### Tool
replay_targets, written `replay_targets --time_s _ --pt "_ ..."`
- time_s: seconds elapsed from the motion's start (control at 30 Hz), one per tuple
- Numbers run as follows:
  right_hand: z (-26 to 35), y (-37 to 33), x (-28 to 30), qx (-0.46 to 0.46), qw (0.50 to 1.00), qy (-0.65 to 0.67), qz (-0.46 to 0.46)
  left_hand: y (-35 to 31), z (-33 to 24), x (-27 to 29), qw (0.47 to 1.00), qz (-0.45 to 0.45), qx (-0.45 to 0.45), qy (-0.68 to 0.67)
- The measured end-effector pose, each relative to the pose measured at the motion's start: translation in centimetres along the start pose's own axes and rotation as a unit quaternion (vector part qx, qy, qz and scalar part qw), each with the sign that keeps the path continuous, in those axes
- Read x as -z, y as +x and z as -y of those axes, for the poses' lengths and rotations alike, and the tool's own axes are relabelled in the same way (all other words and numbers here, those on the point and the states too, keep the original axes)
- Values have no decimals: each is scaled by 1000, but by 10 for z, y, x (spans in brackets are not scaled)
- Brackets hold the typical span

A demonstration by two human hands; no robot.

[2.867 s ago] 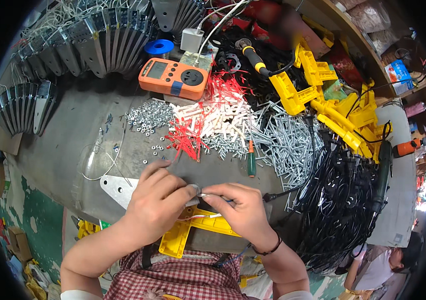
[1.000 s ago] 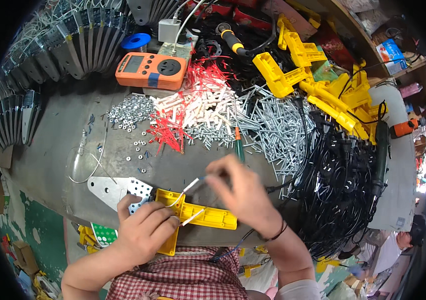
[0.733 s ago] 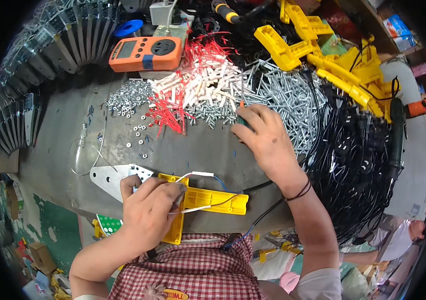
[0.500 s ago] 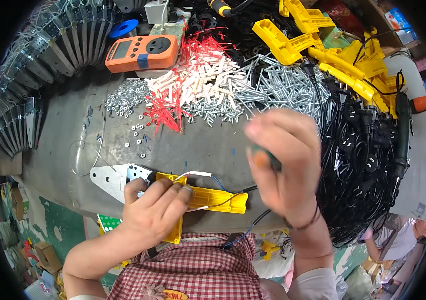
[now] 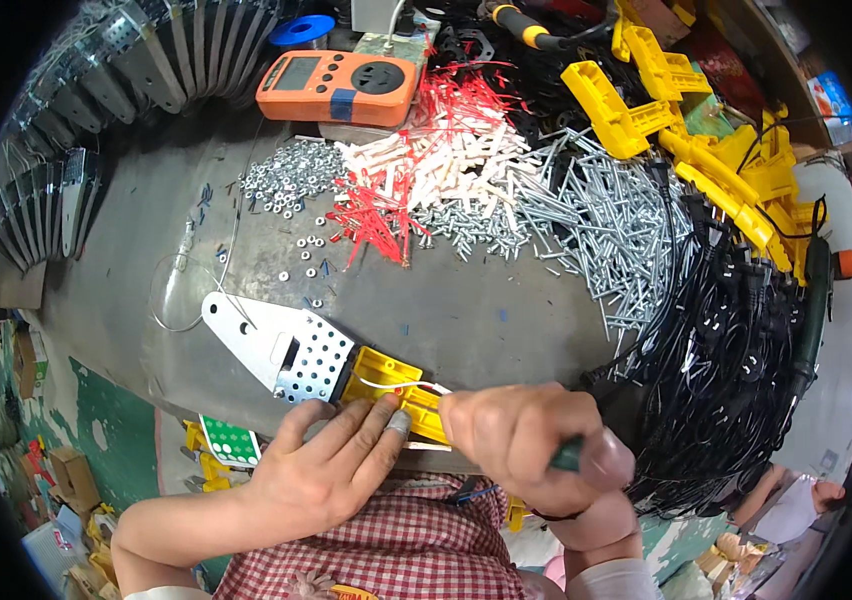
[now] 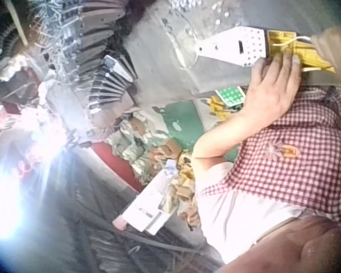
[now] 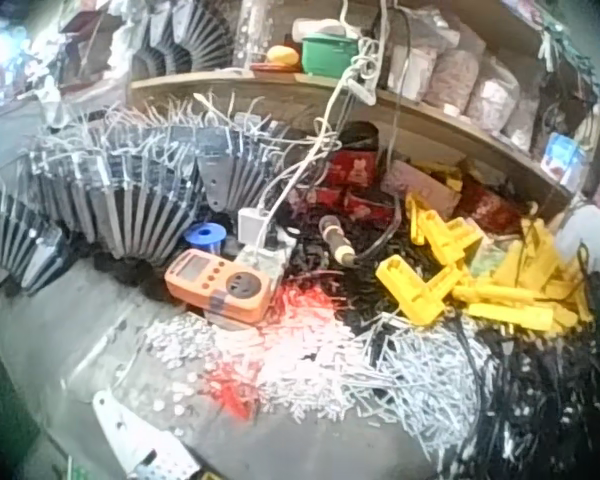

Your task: The person assembles heating tools by unscrewing and removing plastic casings using an electric screwdriver, connecting and soldering internal wires using a soldering iron, and reassembling the casings by driving screws with the electric screwdriver.

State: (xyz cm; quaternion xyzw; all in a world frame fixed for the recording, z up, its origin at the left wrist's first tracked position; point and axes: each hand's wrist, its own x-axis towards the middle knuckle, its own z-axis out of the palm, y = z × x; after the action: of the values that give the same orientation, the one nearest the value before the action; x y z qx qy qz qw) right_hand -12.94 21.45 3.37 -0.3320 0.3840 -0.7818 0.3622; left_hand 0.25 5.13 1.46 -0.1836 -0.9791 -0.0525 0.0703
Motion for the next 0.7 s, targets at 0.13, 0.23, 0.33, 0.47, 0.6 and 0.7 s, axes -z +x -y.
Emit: replay_targets --time_s 0.13,0.23,0.33,0.47,0.6,0.7 --pt "-16 3 2 21 998 43 -37 -1 -2 -2 1000 -21 7 -8" --pt "-8 20 -1 -6 995 -66 74 -1 0 0 1000 -13 4 -12" --pt "1 30 -8 -125 988 -82 23 -1 7 10 1000 6 -8 -28" --pt "-5 42 -15 -113 981 -158 17 19 29 23 960 -164 -2 -227" --pt "-70 22 -14 305 886 -345 -53 91 30 39 876 -228 -68 -419" --pt "-62 24 -31 186 931 -296 -103 80 5 36 788 -340 -22 -513"
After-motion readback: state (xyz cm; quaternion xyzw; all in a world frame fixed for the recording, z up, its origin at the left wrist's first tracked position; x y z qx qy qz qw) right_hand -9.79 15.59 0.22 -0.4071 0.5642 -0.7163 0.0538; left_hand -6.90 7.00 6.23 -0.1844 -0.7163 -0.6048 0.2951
